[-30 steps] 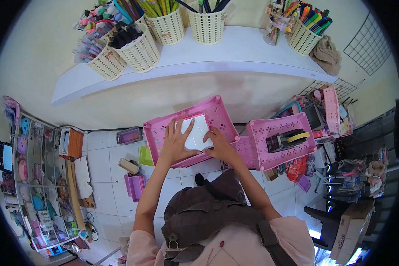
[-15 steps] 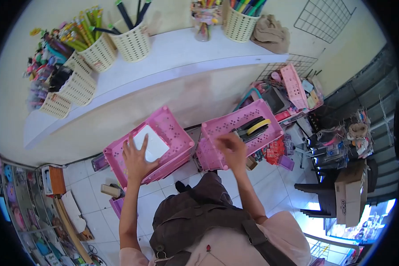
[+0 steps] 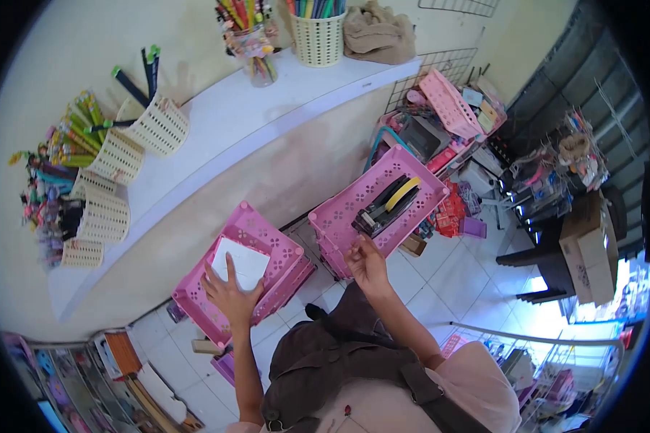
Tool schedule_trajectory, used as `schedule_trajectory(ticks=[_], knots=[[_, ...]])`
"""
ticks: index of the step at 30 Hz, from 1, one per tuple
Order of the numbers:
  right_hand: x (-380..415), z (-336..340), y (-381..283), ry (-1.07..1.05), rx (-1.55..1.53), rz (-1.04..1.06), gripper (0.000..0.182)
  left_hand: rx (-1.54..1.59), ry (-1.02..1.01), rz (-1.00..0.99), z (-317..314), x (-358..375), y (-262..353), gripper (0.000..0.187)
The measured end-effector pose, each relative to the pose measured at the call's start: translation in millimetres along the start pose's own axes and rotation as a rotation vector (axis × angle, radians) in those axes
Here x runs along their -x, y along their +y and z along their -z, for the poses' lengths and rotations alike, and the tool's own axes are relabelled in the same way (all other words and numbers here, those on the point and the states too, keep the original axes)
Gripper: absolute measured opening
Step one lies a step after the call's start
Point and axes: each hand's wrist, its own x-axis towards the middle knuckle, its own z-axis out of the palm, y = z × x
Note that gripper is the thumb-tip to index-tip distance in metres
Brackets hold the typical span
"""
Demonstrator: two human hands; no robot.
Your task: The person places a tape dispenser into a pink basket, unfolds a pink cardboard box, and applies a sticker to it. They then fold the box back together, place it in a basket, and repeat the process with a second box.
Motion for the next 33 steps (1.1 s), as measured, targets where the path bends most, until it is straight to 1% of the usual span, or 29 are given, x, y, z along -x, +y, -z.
schedule_trajectory(ticks=[1, 4, 5, 8, 10, 11, 14, 17, 19, 20, 22, 23, 25, 29, 31, 33], knots=[[-4, -1, 3, -0.023, -0.053, -0.001, 0.01, 0.004, 0.001, -0.023, -1, 1, 0, 0.084], [-11, -5, 13, 0.018, -0.167, 0.041, 0.006, 0.02, -0.032, 0.019, -2, 2, -2, 0.085], [-12, -6, 15, 0.022, -0.189, 0.057, 0.006, 0.023, -0.029, -0.009, -2, 2, -2, 0.085], [-12, -12, 18, 0.081, -0.17, 0.091, 0.007, -0.012, -0.065, 0.033, -1, 2, -1, 0.083], [-15, -18, 17, 0.178, -0.156, 0.113, 0.008, -0.01, -0.085, 0.036, 1, 2, 0, 0.083], [-16, -18, 16, 0.182, -0.166, 0.122, 0.008, -0.011, -0.102, 0.058, 2, 2, 1, 0.083], [-23, -8, 14, 0.204, -0.215, 0.081, 0.007, -0.004, -0.103, 0.063, 2, 1, 0, 0.083], [-22, -5, 15, 0.189, -0.229, 0.044, 0.004, 0.001, -0.109, 0.068, 0, 1, -1, 0.082], [-6, -16, 15, 0.146, -0.127, 0.094, 0.002, 0.009, -0.105, 0.066, 0, 0, -2, 0.082], [3, -20, 17, 0.146, -0.123, 0.092, 0.002, 0.015, -0.101, 0.064, -1, 0, -2, 0.082], [17, -27, 21, 0.08, -0.072, 0.161, 0.003, 0.019, -0.105, 0.068, 0, 0, -2, 0.082], [21, -27, 21, 0.078, -0.068, 0.157, 0.003, 0.023, -0.11, 0.067, 0, 1, -2, 0.082], [25, -26, 18, 0.067, 0.016, 0.273, 0.002, 0.028, -0.115, 0.077, -1, 2, -3, 0.083], [31, -31, 17, 0.064, -0.004, 0.258, 0.004, 0.037, -0.121, 0.088, -1, 2, -2, 0.083], [37, -39, 21, 0.002, -0.044, 0.248, 0.004, 0.022, -0.111, 0.08, -2, 2, -2, 0.083], [43, -43, 25, -0.008, -0.075, 0.219, 0.004, 0.002, -0.105, 0.072, -4, 3, -4, 0.083]])
